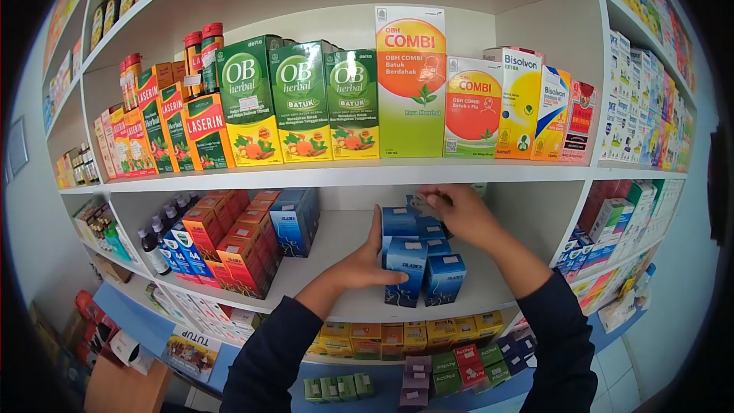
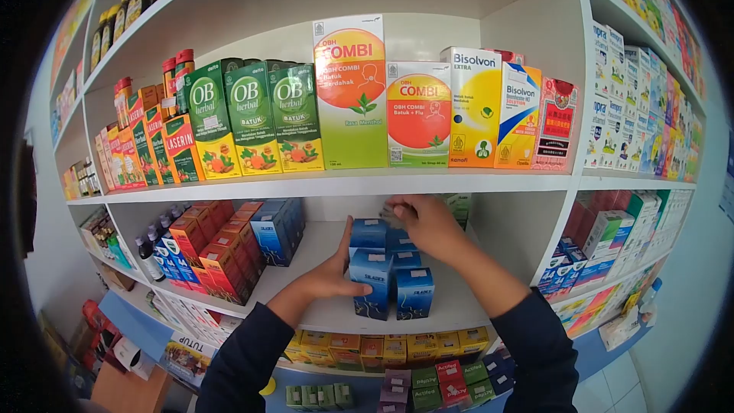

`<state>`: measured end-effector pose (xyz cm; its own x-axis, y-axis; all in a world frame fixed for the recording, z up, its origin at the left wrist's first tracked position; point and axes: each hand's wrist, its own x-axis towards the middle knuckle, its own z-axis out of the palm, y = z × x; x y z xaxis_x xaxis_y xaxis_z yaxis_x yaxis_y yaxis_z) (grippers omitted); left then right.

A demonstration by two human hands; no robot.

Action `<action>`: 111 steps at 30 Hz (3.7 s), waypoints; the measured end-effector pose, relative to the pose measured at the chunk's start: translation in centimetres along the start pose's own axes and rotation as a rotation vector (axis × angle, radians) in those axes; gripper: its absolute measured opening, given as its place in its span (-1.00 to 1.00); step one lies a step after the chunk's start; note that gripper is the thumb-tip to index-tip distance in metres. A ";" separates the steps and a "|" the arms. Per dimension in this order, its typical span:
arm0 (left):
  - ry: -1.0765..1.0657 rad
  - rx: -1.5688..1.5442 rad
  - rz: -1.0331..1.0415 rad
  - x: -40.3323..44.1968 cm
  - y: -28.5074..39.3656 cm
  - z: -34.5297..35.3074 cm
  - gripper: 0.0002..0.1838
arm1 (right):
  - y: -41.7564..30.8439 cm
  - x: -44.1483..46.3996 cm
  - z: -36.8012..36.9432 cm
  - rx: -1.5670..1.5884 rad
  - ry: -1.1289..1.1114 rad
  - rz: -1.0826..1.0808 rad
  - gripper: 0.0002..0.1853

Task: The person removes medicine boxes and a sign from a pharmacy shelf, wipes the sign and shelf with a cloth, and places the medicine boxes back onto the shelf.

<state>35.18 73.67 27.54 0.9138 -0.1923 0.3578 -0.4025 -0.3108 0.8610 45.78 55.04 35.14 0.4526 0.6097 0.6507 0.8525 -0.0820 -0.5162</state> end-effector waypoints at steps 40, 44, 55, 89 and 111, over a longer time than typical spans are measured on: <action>0.455 -1.033 0.229 -26.2 4.8 2.3 -0.57 | -8.2 12.9 20.4 -0.457 -0.620 0.042 0.47; 0.505 -1.066 0.235 -26.5 4.6 2.2 -0.57 | -8.4 13.0 20.8 -0.537 -0.615 0.089 0.47; 0.485 -1.184 0.340 -27.6 2.1 1.9 -0.64 | -8.8 14.6 20.9 -0.603 -0.755 0.184 0.21; 0.730 0.522 0.242 -9.5 8.0 -1.1 -0.04 | -8.7 3.3 5.8 0.006 -0.184 -0.307 -0.73; 0.163 -0.052 -0.010 -3.4 -1.9 -6.3 0.40 | -3.5 9.2 8.5 -0.313 -0.239 -0.064 -0.65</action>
<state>33.16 80.80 26.93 0.9162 -0.0342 0.3992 -0.3937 -0.2626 0.8810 44.71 67.61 38.22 0.3543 0.7845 0.5089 0.9321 -0.2523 -0.2601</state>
